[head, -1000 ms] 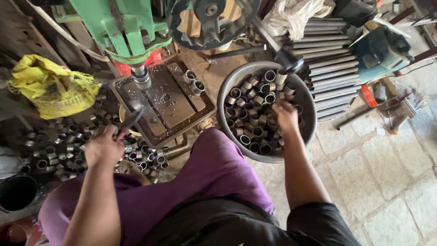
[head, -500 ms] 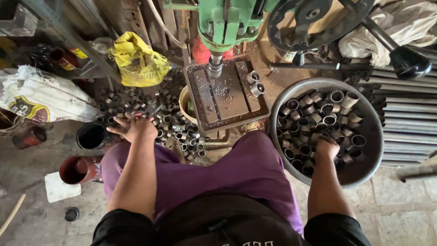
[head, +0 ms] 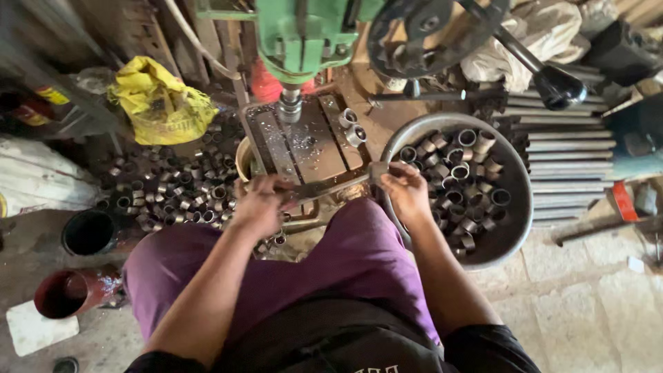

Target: The person sits cross-legged and uses a green drill press to drill holes into small cylindrical metal parts. They pick up a part from a large metal bowl, place it on the drill press table, operate the lever to drill, and then place the finished part into a pile on the floor.

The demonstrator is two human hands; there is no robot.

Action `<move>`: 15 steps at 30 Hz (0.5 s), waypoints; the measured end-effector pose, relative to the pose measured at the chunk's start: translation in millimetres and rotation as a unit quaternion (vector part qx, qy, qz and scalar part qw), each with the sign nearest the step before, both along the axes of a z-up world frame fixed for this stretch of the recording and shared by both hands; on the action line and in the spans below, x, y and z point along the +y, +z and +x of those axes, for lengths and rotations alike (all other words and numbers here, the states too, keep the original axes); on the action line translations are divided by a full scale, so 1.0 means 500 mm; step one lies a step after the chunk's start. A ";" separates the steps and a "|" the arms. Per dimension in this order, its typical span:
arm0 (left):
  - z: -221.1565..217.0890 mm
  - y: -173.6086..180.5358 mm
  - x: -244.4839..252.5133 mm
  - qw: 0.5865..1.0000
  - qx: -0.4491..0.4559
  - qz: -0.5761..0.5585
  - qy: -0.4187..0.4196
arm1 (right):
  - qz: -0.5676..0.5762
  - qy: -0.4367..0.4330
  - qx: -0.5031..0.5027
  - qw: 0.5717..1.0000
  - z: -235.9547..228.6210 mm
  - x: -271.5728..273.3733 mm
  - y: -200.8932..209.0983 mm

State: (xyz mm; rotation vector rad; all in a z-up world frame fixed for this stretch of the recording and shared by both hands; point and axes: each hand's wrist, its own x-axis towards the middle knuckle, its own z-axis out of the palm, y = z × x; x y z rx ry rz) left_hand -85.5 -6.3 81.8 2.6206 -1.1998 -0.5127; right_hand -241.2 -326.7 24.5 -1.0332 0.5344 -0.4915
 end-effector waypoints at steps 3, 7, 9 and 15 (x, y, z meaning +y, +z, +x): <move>-0.015 0.006 -0.014 0.995 -0.050 -0.085 -0.024 | -0.052 0.050 0.011 0.997 0.039 0.060 -0.004; -0.017 0.007 0.003 0.991 -0.073 -0.114 -0.019 | -0.084 0.088 0.007 0.993 0.072 0.098 -0.014; -0.018 0.005 0.004 0.987 -0.112 -0.116 -0.026 | -0.111 0.086 0.016 0.990 0.081 0.113 -0.019; -0.003 -0.029 0.016 0.984 -0.095 -0.152 -0.022 | -0.097 0.082 0.025 0.992 0.087 0.125 -0.015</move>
